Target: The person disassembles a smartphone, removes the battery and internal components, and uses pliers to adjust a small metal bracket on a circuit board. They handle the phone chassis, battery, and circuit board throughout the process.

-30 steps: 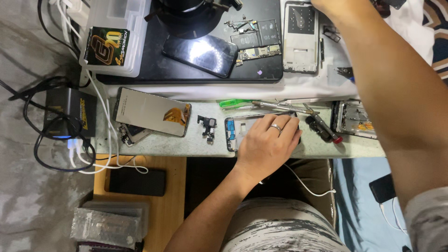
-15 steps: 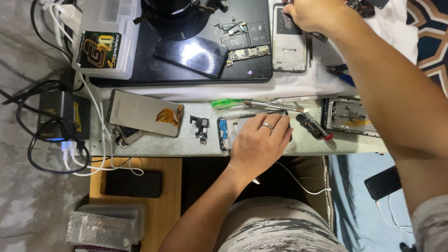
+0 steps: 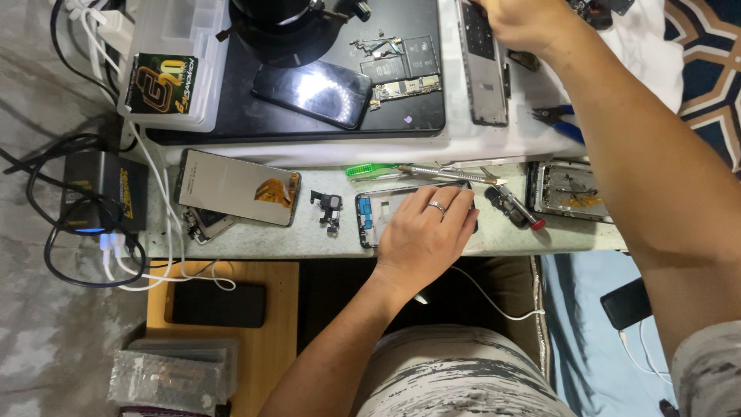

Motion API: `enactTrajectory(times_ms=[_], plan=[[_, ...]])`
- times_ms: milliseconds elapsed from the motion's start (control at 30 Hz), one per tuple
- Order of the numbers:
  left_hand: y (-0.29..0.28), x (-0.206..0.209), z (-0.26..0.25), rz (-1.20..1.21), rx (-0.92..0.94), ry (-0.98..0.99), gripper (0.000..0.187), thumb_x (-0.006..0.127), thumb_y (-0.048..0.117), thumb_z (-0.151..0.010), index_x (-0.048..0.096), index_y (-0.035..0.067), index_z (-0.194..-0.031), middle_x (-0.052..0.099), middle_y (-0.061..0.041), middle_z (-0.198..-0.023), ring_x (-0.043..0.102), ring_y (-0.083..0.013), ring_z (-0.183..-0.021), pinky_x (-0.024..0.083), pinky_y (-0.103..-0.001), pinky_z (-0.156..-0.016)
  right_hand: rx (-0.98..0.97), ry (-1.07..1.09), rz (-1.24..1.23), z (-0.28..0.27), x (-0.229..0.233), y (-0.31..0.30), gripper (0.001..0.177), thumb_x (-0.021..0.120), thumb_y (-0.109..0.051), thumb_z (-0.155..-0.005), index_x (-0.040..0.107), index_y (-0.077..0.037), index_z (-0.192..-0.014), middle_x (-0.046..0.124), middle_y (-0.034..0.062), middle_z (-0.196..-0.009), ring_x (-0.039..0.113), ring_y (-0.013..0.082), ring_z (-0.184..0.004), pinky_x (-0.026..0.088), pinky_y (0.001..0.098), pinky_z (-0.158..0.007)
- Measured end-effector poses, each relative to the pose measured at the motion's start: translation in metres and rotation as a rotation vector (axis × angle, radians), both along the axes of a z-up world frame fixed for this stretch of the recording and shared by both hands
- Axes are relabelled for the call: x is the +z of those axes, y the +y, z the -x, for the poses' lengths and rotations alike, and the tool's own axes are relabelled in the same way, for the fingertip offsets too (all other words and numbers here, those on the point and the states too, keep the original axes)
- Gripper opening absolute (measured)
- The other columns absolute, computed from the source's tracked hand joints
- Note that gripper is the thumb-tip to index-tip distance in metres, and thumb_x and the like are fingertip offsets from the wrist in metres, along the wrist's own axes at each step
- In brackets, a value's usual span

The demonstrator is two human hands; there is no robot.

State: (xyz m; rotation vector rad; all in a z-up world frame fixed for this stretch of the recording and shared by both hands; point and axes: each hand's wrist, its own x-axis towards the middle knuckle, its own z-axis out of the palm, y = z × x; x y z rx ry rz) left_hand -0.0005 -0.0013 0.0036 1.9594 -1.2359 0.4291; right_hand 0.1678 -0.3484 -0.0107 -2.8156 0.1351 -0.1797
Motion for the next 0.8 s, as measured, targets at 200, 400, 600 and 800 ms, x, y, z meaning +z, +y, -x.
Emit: enactTrajectory(times_ms=[200, 400, 600, 800], plan=[[0.000, 0.000, 0.001, 0.009, 0.004, 0.000, 0.025, 0.076, 0.014, -0.091, 0.066, 0.005, -0.112, 0.067, -0.006, -0.108, 0.065, -0.0256, -0.100, 0.054, -0.038, -0.089, -0.179, -0.068, -0.189, 0.024, 0.015, -0.006, 0.032, 0.055, -0.029, -0.115, 0.065, -0.003, -0.101, 0.062, 0.0129, -0.078, 0.058, 0.0242, -0.062, 0.046, 0.0419, -0.056], [0.000, 0.000, 0.001, 0.016, 0.006, -0.004, 0.024, 0.076, 0.014, -0.091, 0.066, 0.005, -0.112, 0.068, -0.006, -0.107, 0.065, -0.0256, -0.100, 0.054, -0.038, -0.088, -0.272, -0.109, -0.334, 0.043, 0.024, -0.013, 0.040, 0.057, -0.032, -0.116, 0.063, 0.000, -0.094, 0.057, 0.0091, -0.072, 0.054, 0.0171, -0.059, 0.043, 0.0380, -0.053], [0.000, 0.000, 0.001, 0.011, 0.009, -0.010, 0.023, 0.075, 0.013, -0.091, 0.066, 0.005, -0.111, 0.068, -0.006, -0.107, 0.065, -0.0252, -0.099, 0.054, -0.038, -0.088, 0.159, -0.429, -0.115, 0.050, 0.026, -0.011, 0.030, 0.061, -0.018, -0.113, 0.067, 0.005, -0.097, 0.064, 0.0095, -0.080, 0.056, 0.0142, -0.066, 0.046, 0.0342, -0.057], [0.000, 0.001, 0.002, 0.018, 0.007, -0.033, 0.024, 0.075, 0.013, -0.091, 0.066, 0.005, -0.111, 0.068, -0.006, -0.107, 0.065, -0.0255, -0.099, 0.054, -0.038, -0.088, 0.040, -0.439, -0.326, 0.071, 0.034, -0.003, 0.024, 0.065, -0.012, -0.112, 0.062, 0.005, -0.095, 0.058, 0.0047, -0.074, 0.051, 0.0146, -0.068, 0.042, 0.0349, -0.061]])
